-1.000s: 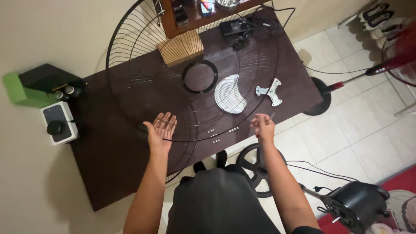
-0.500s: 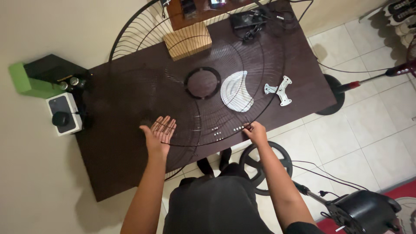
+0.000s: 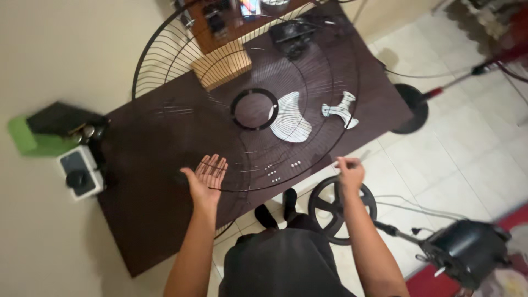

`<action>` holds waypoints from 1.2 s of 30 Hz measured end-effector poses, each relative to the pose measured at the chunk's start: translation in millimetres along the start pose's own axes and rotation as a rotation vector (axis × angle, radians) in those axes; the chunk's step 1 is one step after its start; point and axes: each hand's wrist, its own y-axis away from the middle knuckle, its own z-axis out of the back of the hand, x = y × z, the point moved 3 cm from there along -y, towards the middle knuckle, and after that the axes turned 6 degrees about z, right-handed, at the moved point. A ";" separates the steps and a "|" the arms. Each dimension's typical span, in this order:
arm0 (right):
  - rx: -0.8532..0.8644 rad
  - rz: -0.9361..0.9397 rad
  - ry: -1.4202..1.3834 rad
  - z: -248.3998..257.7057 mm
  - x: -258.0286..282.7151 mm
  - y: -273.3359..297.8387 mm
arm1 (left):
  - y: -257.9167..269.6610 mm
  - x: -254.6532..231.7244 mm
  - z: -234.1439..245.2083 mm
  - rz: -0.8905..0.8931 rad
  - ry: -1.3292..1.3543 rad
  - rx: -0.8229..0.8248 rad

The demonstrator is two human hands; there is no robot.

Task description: The person assembles an electric fan by hand, using a screwdriver to secure screws into the motor housing and attaching the front wire cage. The person handles the fan motor, screws, and cage, and uses a screwdriver to tighten the components.

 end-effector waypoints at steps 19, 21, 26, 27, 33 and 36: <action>-0.089 -0.004 0.018 156.0 195.4 135.1 | 58.3 193.5 -157.8 0.481 -0.319 0.301; -0.095 0.007 0.010 169.6 199.4 147.0 | 73.3 205.3 -159.8 0.501 -0.357 0.343; -0.102 0.121 -0.019 214.5 226.6 183.1 | 109.5 243.8 -158.8 0.566 -0.393 0.461; -0.089 0.141 -0.034 224.8 232.6 192.0 | 117.5 254.2 -157.4 0.582 -0.396 0.475; -0.245 0.169 0.393 277.1 256.5 235.6 | 170.7 306.5 -147.3 0.655 -0.421 0.585; -0.313 0.319 0.431 296.9 265.5 252.1 | 199.9 322.4 -139.9 0.656 -0.437 0.653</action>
